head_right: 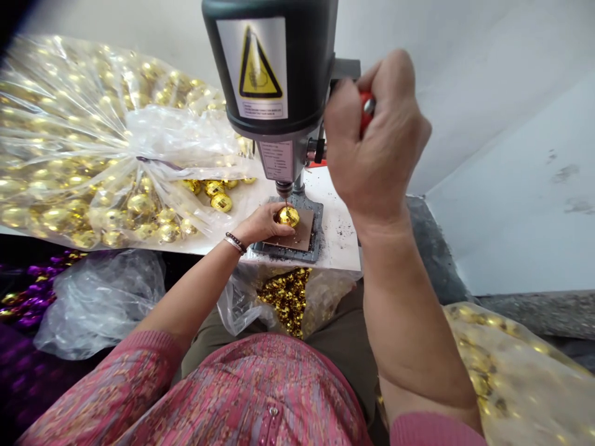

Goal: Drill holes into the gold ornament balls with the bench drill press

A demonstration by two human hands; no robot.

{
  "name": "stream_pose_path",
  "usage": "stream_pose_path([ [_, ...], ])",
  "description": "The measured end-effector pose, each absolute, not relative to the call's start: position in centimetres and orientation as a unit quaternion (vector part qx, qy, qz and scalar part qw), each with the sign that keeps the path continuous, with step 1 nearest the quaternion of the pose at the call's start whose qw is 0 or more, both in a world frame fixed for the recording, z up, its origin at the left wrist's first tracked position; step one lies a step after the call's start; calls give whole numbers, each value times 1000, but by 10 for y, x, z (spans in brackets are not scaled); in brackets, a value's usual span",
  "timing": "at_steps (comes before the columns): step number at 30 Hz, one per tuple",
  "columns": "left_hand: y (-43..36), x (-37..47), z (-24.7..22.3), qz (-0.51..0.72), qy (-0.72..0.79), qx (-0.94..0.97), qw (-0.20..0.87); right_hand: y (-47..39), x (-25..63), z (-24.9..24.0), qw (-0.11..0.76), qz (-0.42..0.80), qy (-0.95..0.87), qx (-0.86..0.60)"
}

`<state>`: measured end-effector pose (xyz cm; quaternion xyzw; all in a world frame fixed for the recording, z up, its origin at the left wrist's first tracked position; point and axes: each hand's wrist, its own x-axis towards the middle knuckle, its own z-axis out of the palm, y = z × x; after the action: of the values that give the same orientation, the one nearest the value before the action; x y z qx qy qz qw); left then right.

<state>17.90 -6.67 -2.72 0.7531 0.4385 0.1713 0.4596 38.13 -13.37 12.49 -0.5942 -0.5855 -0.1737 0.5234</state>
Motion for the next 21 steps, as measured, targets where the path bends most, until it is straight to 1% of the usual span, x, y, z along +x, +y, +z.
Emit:
stream_pose_path([
  [3,-66,178,-33,193,418,757,463,-156,376,104,530,-181,-600,-571],
  [8,-64,180,-34,184,413,760,466,-172,372,76,501,-237,-590,-587],
  [12,-64,182,-32,173,427,770,442,-172,370,67,497,-276,-575,-588],
  [21,-61,181,-37,176,424,776,432,-175,374,60,498,-295,-612,-539],
])
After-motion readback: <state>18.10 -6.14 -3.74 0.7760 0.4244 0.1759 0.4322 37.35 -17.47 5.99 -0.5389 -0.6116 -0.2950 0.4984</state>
